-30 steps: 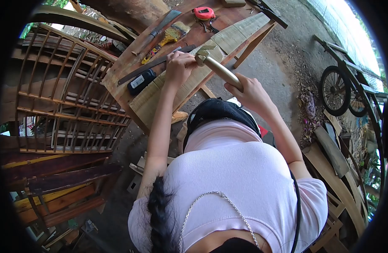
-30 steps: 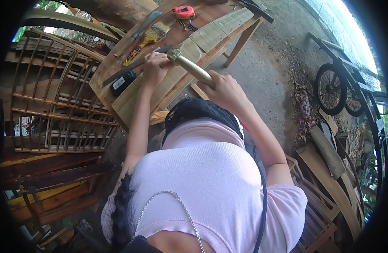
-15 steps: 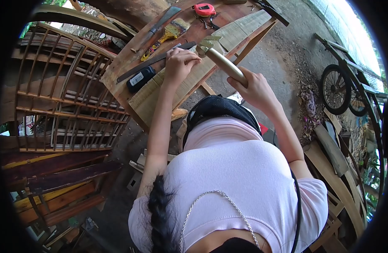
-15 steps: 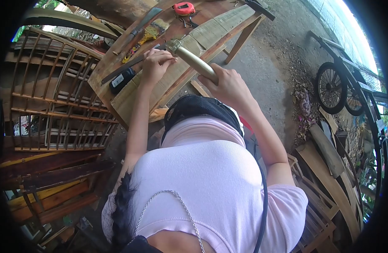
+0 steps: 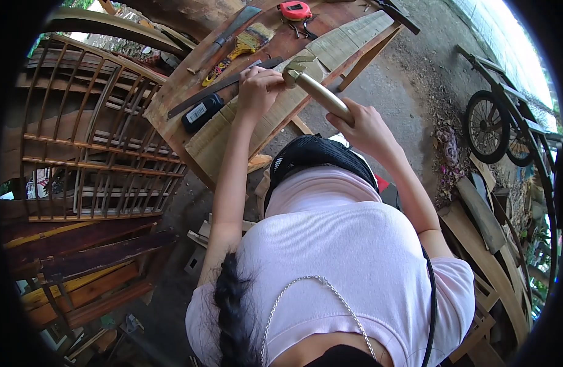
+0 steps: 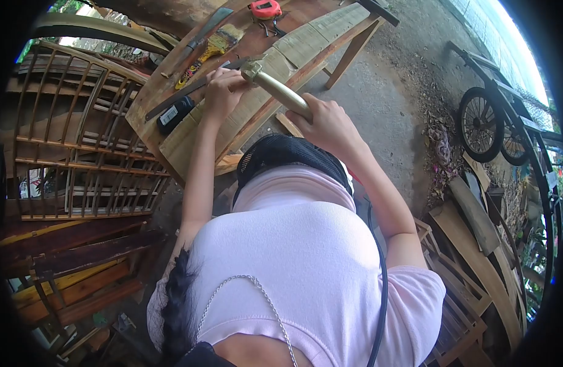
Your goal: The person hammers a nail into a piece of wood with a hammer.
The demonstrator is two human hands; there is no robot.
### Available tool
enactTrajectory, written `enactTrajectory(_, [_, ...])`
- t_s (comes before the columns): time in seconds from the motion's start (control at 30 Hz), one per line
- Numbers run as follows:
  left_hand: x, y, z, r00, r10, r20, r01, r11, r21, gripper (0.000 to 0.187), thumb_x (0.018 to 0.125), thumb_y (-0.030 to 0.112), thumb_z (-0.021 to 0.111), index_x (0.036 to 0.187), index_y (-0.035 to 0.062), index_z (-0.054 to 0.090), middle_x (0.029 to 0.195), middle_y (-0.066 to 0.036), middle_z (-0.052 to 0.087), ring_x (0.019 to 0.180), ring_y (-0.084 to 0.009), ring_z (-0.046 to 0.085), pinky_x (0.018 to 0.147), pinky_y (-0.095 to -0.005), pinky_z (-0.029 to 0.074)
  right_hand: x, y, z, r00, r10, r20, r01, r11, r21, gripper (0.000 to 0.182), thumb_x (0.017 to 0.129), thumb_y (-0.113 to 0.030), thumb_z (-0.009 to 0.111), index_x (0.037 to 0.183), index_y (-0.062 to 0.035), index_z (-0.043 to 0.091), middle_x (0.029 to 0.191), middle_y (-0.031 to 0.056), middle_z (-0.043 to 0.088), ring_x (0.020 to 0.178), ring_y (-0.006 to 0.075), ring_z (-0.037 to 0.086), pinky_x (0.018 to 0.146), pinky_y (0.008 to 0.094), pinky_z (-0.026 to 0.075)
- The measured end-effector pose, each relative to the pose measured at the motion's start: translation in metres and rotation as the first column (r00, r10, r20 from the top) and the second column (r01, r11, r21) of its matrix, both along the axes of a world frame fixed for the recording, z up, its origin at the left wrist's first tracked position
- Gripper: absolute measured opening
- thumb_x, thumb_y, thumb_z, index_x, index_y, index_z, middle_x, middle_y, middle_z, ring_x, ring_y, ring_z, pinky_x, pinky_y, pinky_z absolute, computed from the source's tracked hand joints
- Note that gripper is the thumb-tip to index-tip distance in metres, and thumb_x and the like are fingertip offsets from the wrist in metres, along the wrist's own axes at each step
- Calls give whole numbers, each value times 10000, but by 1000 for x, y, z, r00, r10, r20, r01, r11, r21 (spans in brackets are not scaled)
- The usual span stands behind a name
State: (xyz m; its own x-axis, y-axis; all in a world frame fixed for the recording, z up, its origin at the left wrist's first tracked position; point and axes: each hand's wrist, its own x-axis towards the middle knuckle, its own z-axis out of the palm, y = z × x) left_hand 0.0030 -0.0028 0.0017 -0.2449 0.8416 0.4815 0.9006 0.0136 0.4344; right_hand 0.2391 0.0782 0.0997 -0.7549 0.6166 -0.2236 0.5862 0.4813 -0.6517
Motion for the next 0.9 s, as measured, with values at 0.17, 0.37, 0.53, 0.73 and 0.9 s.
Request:
enactTrajectory(0.17, [1,0,2,1000,-7,11,7,1000,22,145,688,248,741,769,141,688,804,46,662,829,-165,570,838,-343,357,1,-1,8,1000,9,7,-9,1000,-4,311,856,-346,592,898,-38,584,690,185,619,669,362,618,633,441,465])
enactTrajectory(0.37, [2,0,3,999,-15,31,14,999,34,129,701,242,731,780,146,695,814,48,666,828,-164,570,846,-344,354,-1,0,-1,999,18,50,-20,999,35,289,855,-328,598,897,-44,574,686,176,621,659,354,622,625,448,469])
enactTrajectory(0.53, [1,0,3,999,-31,36,30,999,33,122,706,243,727,786,156,698,815,55,666,832,-162,568,848,-345,352,0,-3,11,999,-12,36,11,1000,26,285,854,-329,601,881,-47,568,696,173,624,663,354,624,628,445,473])
enactTrajectory(0.73, [0,1,4,1000,-24,18,23,998,52,130,704,241,733,781,144,696,800,44,663,815,-175,566,838,-339,362,1,0,2,999,15,32,-16,999,35,287,856,-328,599,896,-47,555,691,183,620,676,358,626,628,448,471])
enactTrajectory(0.9, [1,0,2,998,-46,43,43,997,71,154,702,247,740,787,126,697,783,29,657,806,-183,564,832,-338,370,2,-2,-3,1000,15,20,-16,999,39,293,861,-327,593,906,-40,558,695,190,619,681,359,628,633,452,472])
